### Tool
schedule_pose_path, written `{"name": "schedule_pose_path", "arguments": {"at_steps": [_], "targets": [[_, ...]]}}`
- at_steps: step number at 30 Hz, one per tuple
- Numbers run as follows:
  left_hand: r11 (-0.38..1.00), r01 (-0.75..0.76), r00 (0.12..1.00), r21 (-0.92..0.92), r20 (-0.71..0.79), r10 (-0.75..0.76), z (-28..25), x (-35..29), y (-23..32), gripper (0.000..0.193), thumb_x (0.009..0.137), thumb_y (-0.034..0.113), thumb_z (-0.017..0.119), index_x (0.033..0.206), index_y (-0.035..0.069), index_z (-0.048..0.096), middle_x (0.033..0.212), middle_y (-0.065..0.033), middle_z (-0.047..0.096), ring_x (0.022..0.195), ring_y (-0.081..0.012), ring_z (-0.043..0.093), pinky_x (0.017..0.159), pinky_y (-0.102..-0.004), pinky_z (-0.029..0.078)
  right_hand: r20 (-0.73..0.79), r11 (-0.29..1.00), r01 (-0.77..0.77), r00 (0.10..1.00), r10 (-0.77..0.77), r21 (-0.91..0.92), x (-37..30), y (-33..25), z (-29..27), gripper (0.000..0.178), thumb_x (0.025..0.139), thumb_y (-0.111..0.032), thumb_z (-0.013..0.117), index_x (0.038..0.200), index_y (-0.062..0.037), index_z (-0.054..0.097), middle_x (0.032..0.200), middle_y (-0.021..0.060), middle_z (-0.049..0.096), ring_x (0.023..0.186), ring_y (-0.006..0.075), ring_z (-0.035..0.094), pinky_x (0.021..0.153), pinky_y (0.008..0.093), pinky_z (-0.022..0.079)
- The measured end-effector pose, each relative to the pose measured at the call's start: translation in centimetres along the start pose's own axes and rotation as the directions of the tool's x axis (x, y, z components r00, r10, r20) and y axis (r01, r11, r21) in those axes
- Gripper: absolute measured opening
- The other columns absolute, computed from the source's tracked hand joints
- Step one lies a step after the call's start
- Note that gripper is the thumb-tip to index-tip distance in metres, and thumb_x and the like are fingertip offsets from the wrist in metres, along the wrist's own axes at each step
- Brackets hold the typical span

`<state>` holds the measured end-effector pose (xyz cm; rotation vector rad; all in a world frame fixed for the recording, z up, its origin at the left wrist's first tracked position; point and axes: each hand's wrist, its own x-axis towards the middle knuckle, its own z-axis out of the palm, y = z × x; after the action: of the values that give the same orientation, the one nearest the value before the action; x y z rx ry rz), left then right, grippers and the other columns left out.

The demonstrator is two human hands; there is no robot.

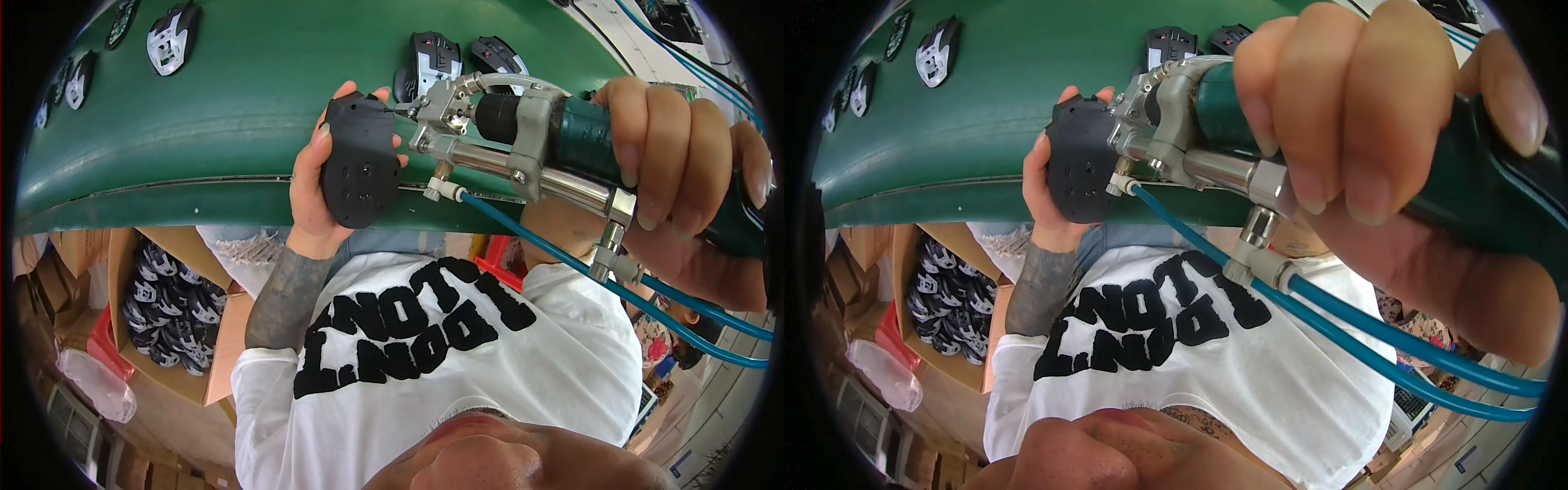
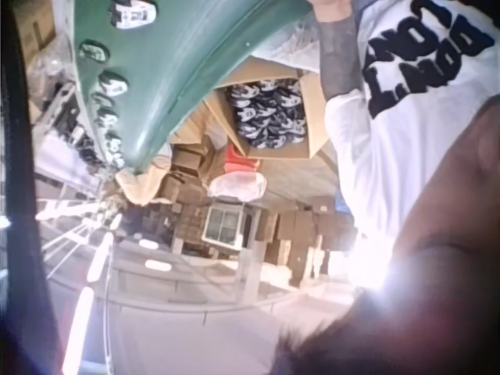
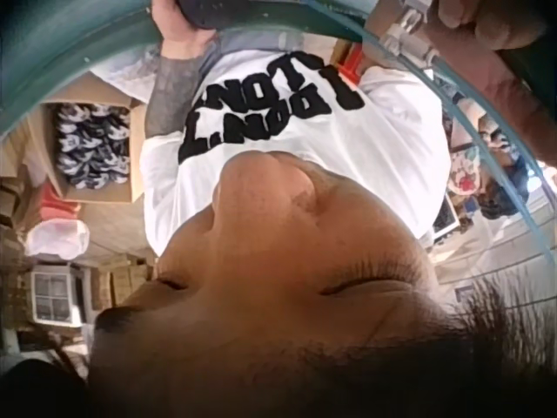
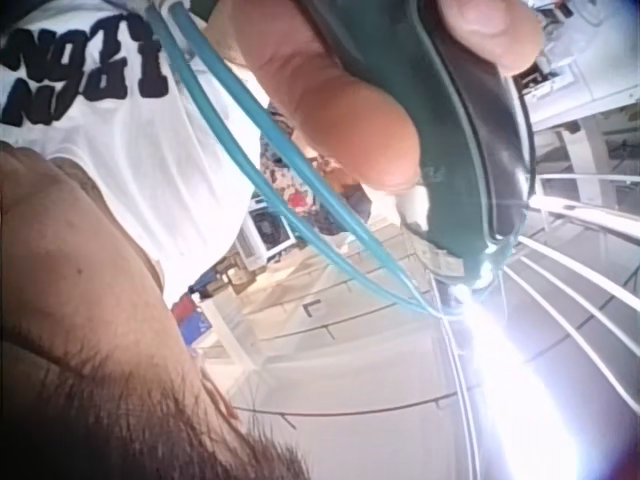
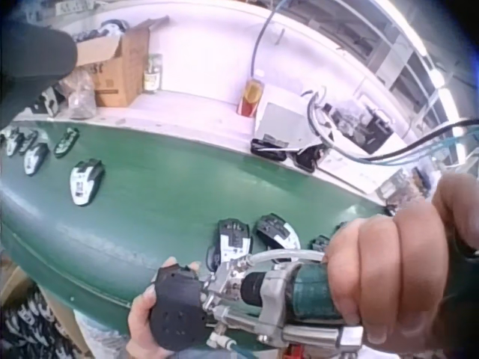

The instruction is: Using a pneumatic assembly tool to attach bottom plates to computer mouse shells on a production line.

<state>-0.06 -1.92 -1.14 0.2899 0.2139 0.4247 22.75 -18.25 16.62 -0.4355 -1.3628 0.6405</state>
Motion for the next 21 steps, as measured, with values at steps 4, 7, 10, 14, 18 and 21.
{"name": "schedule_pose_path", "arguments": {"at_steps": [4,7,10,14,18,21], "targets": [[0.999,0.033,0.999,-0.01,0.036,-0.033,-0.1,0.8,-0.4,0.06,0.093,0.034,0.048,0.144,0.009,0.029,0.141,-0.0186,0.039,0.104,-0.0281,0.058,0.089,-0.0456,0.052,0.027,0.999,0.035,0.999,-0.035,0.001,1.3,4.7,-0.1,0.019,0.085,-0.026,0.068,0.098,-0.0154,0.059,0.076,-0.0054,0.065,0.07,0.0081,0.063,0.074,0.0254,0.045],[0.999,0.021,1.0,-0.035,0.005,-0.021,-0.1,0.6,-0.2,0.057,0.095,0.033,0.045,0.144,0.009,0.029,0.14,-0.0183,0.04,0.105,-0.0277,0.058,0.089,-0.0452,0.052,0.065,0.998,0.051,0.996,-0.054,0.04,1.2,3.1,0.2,0.014,0.087,-0.022,0.068,0.096,-0.016,0.059,0.075,-0.0057,0.065,0.07,0.0078,0.063,0.074,0.0252,0.045],[0.999,0.04,0.999,0.011,0.004,-0.04,0.4,0.7,-0.5,0.056,0.095,0.032,0.043,0.144,0.009,0.028,0.139,-0.0182,0.041,0.105,-0.0273,0.059,0.089,-0.0445,0.052,0.086,0.996,0.074,0.993,-0.078,0.054,1.2,3.2,0.7,0.01,0.088,-0.019,0.067,0.095,-0.0166,0.06,0.075,-0.0061,0.066,0.07,0.0075,0.063,0.074,0.025,0.046],[0.996,0.075,0.997,0.036,0.016,-0.076,0.5,0.5,-0.6,0.058,0.095,0.03,0.043,0.145,0.008,0.026,0.139,-0.0182,0.041,0.104,-0.0271,0.059,0.09,-0.0434,0.052,0.014,0.999,0.026,1.0,-0.027,0.038,1.2,3.8,1.6,0.009,0.089,-0.019,0.067,0.094,-0.0165,0.06,0.075,-0.0057,0.066,0.07,0.0081,0.064,0.074,0.0255,0.046],[0.994,0.069,0.998,0.087,0.002,-0.07,0.8,0.4,-0.5,0.059,0.094,0.029,0.043,0.146,0.007,0.026,0.139,-0.0184,0.041,0.104,-0.027,0.059,0.09,-0.0432,0.052,0.02,0.994,-0.11,0.994,0.11,0.021,1.4,3.1,0.9,0.014,0.089,-0.026,0.067,0.095,-0.0156,0.06,0.077,-0.0048,0.066,0.071,0.0092,0.065,0.074,0.0265,0.047],[0.977,0.065,0.997,0.202,0.031,-0.073,1.0,0.5,-0.7,0.06,0.094,0.029,0.044,0.146,0.007,0.025,0.139,-0.019,0.041,0.104,-0.0267,0.059,0.089,-0.043,0.052,0.052,0.99,-0.143,0.988,0.142,0.015,1.8,4.3,1.2,0.016,0.089,-0.029,0.067,0.095,-0.0155,0.06,0.077,-0.0047,0.066,0.071,0.0093,0.065,0.074,0.0266,0.047]]}}
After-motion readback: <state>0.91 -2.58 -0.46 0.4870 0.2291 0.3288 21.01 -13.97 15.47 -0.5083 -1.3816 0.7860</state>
